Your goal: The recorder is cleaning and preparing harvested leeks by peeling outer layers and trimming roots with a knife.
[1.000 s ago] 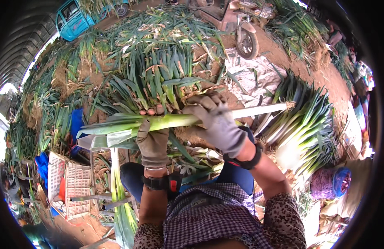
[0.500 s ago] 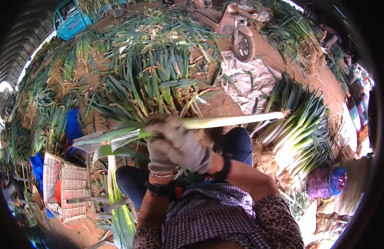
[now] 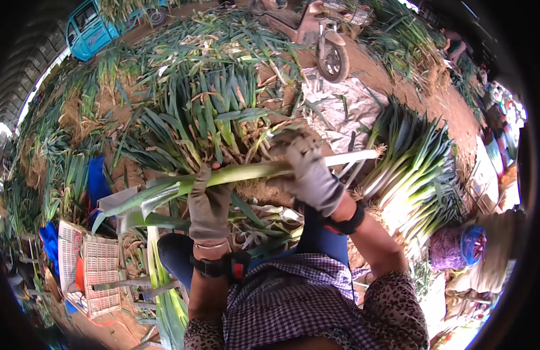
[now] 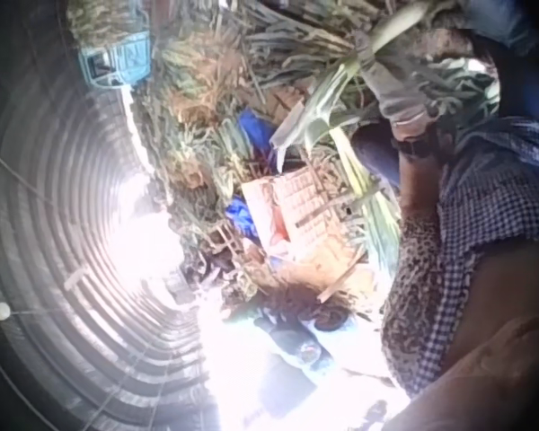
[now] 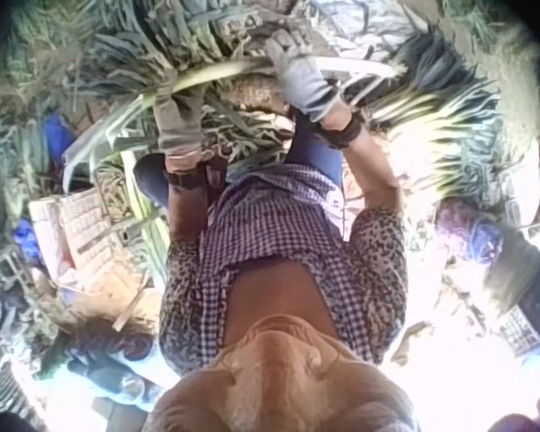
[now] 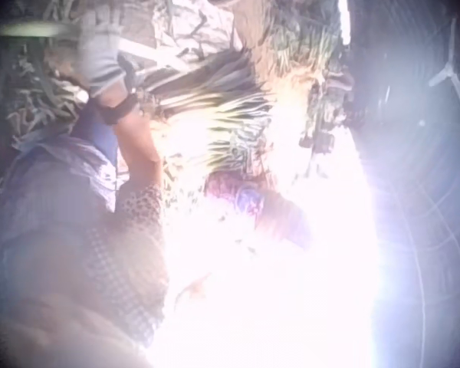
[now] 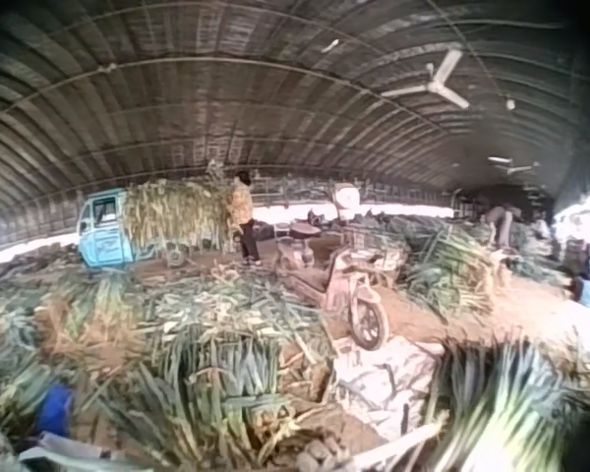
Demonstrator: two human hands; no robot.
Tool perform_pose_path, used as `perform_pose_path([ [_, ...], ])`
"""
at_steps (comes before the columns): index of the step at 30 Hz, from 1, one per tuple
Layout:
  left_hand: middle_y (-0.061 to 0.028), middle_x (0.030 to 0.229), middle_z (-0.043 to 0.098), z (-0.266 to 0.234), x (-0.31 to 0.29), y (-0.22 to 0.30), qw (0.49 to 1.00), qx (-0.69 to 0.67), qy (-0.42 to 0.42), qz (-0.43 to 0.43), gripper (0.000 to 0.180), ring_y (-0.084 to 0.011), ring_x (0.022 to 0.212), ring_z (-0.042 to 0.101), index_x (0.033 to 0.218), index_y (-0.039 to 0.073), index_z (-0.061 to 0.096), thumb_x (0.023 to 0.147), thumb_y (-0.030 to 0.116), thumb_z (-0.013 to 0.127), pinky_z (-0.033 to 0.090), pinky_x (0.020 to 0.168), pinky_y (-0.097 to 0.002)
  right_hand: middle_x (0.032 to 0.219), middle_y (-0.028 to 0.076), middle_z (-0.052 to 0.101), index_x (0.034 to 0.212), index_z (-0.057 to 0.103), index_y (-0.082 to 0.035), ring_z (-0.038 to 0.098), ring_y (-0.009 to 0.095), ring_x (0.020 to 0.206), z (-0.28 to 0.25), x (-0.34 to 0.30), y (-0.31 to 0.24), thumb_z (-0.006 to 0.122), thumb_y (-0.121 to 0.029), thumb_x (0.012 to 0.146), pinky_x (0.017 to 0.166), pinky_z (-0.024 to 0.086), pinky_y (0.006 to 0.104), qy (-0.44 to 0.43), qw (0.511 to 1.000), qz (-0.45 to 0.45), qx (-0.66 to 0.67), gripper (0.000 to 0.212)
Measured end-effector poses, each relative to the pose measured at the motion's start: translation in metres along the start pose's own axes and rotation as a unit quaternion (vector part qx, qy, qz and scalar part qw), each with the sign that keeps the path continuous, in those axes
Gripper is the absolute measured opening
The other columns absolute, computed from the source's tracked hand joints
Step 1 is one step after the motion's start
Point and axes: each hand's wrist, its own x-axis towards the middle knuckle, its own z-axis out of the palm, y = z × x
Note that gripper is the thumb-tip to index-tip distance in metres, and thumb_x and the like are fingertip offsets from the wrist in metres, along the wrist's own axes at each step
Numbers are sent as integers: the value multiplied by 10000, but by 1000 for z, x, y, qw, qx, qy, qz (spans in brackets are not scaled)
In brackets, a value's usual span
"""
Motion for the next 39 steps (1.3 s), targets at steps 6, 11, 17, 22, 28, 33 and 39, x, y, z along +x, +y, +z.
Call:
perform_pose_path([
  [6,-181,1220,696,1,-6,-9,994,-21,-103,-14,197,-457,1315,585,1060,-76,737,872,-16,744,471,1146,-645,1053,113,632,1043,702,-97,639,315,1002,-2,-1,8,914,-240,763,837,514,425,-8,985,38,169,379],
  [11,-182,1214,699,11,-12,-5,992,52,-107,38,296,-454,1307,594,1195,-40,680,902,-23,726,517,1109,-628,979,102,712,931,718,-52,697,253,916,-1,0,22,806,-183,895,792,562,379,-31,931,123,342,161],
  [17,-161,1222,697,-9,5,13,993,101,-12,64,220,-387,1209,669,1191,-21,643,982,27,690,609,987,-564,943,50,709,1051,688,-32,645,146,782,-75,-19,89,573,-96,1031,641,525,269,234,657,271,663,133],
  [22,-84,1023,703,1,18,14,986,118,100,57,208,-259,981,721,1159,27,660,974,82,737,651,909,-522,864,-5,653,1019,662,-81,507,60,640,-162,-66,121,597,-177,1065,538,398,198,380,760,150,506,125],
  [28,-112,1058,723,-1,31,-2,987,109,109,43,259,-291,1040,724,1148,55,652,970,197,774,632,962,-541,887,74,716,995,747,-44,686,176,776,-69,-23,11,805,-47,867,680,543,288,115,947,77,291,140],
  [33,-151,1114,733,15,40,-23,993,67,92,37,287,-318,1056,732,1147,26,647,980,230,761,644,952,-519,894,49,701,1052,731,-15,680,155,757,-7,-22,-7,787,-185,941,675,562,261,-4,923,60,379,210],
  [39,-196,1159,724,16,29,-23,997,33,33,59,312,-341,1099,723,1172,-8,639,1001,237,731,637,971,-512,861,3,663,1103,727,2,576,98,689,3,-6,-28,723,-286,1013,625,487,243,32,518,463,719,302],
])
